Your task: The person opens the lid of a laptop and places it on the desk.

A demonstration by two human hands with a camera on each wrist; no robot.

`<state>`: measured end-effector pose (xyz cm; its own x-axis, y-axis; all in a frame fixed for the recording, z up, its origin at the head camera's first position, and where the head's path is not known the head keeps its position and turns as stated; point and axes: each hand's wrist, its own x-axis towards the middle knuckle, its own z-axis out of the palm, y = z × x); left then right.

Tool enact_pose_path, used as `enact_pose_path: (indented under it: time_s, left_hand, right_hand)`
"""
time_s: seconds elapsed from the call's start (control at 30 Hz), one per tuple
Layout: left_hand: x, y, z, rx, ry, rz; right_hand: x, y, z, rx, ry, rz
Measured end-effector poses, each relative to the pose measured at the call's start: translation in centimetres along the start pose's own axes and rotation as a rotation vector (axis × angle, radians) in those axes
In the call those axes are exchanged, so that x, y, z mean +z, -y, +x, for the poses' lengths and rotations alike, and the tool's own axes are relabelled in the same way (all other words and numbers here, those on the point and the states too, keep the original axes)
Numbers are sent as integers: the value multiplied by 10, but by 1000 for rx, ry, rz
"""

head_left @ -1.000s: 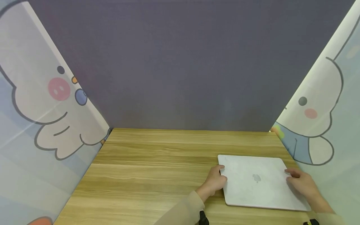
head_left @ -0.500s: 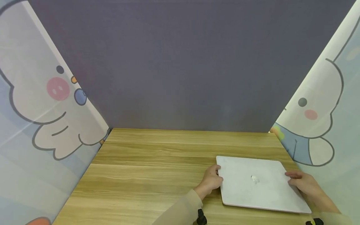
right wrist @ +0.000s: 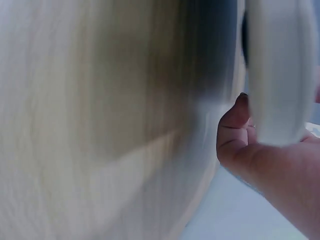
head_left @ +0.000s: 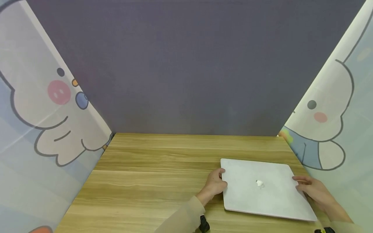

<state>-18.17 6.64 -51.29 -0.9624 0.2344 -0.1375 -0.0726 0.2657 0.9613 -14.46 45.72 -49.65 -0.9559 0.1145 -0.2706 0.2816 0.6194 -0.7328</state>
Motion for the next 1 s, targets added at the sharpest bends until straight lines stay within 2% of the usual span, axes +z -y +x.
enact_pose_path:
  time_s: [0.17, 0.3, 0.5, 0.7, 1.0]
  left_hand:
    - [-12, -1, -1, -4, -2, -38]
    - [-21, -2, -1, -9, -15, -46]
    - [-33, -5, 0, 18, -23, -49]
    - [-42, -8, 5, 23, -38, -63]
    - [-54, -6, 9, 22, -59, -76]
  right_hand:
    - [4, 6, -3, -28, -4, 19]
    - [7, 12, -5, -28, 15, 110]
    - [12, 22, -7, -25, 17, 189]
    - [14, 24, -4, -68, 40, 262]
    - [21, 28, 8, -136, 63, 291]
